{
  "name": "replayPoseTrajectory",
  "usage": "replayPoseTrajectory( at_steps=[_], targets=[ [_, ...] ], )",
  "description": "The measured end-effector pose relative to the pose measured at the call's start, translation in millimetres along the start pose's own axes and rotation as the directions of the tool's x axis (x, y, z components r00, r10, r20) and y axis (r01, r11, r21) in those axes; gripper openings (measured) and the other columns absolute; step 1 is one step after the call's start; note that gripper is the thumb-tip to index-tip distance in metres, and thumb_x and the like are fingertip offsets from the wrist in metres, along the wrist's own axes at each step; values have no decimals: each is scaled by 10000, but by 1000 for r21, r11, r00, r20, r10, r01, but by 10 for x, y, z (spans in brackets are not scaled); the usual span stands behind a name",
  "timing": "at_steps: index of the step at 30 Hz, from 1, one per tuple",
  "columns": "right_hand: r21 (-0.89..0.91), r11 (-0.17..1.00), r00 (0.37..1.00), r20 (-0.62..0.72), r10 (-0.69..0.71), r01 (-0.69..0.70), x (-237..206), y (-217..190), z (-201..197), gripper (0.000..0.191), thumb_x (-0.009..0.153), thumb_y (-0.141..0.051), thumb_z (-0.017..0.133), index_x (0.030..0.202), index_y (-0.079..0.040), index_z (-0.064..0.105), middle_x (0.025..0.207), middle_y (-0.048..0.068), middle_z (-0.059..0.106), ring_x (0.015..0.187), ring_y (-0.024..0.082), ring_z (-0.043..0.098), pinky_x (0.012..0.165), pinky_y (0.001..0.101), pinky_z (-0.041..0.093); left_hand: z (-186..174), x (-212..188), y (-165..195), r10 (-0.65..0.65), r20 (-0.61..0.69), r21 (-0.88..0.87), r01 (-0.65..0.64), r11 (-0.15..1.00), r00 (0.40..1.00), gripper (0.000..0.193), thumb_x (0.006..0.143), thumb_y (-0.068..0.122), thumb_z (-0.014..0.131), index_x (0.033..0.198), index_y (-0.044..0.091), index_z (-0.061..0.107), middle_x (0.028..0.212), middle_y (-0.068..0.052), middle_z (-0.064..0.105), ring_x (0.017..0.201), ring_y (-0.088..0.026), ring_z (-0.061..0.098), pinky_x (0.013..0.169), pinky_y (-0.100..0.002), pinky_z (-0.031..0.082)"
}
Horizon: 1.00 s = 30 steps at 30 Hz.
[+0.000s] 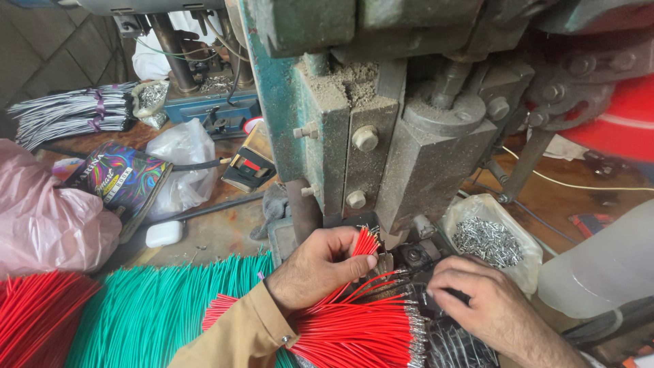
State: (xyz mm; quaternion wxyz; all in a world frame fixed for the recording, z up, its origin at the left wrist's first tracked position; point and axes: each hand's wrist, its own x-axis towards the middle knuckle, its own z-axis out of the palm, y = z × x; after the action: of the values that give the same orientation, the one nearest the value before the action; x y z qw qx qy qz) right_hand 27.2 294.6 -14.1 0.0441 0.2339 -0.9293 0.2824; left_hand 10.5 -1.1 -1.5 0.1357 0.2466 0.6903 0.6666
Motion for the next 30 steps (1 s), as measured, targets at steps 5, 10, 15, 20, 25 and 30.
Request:
replayPoseTrajectory(
  at_steps=[5,10,15,20,25,30],
  targets=[
    [336,898,952,-16,307,-284,49,93,59,239,860,-147,716,1084,-91,774,943,7,770,892,125,727,808,279,583,0,26,-43,-36,8,-147,37,988,999,134,969,125,701,1038,22,653,882,51,664,807,-19,584,729,-220,526],
    [605,769,967,7,254,-206,136,222,177,188,924,-55,648,1063,4,761,877,99,779,844,155,729,806,298,598,-20,42,-99,3,2,-136,-3,991,1000,143,1002,133,688,1070,14,647,887,42,643,801,-30,581,731,-226,523],
    [733,675,981,-60,186,-84,236,201,301,155,915,-1,652,1056,44,698,912,121,780,840,171,750,800,315,613,-39,35,-99,3,25,-128,0,992,1000,169,1003,136,672,1115,11,653,933,57,650,846,-16,559,774,-227,524],
    [761,649,966,-175,192,9,328,57,419,131,924,-2,625,1046,38,651,943,119,796,908,161,763,871,292,599,-39,26,-54,-22,16,-41,23,999,1000,183,1009,132,655,1134,-2,669,926,49,656,850,-22,558,774,-235,528],
    [753,657,968,-179,176,20,402,5,562,121,924,8,662,1017,70,709,951,112,766,887,148,720,823,298,592,-32,28,-18,-36,7,-42,36,998,999,178,1001,123,645,1131,4,667,924,50,665,849,-20,568,775,-233,533],
    [785,618,981,-143,130,32,430,65,518,129,939,-40,652,986,58,723,904,94,787,839,130,743,792,277,612,-34,27,-17,-32,7,-60,32,998,999,177,1002,117,642,1135,3,667,922,53,659,839,-16,561,760,-227,523]
  ],
)
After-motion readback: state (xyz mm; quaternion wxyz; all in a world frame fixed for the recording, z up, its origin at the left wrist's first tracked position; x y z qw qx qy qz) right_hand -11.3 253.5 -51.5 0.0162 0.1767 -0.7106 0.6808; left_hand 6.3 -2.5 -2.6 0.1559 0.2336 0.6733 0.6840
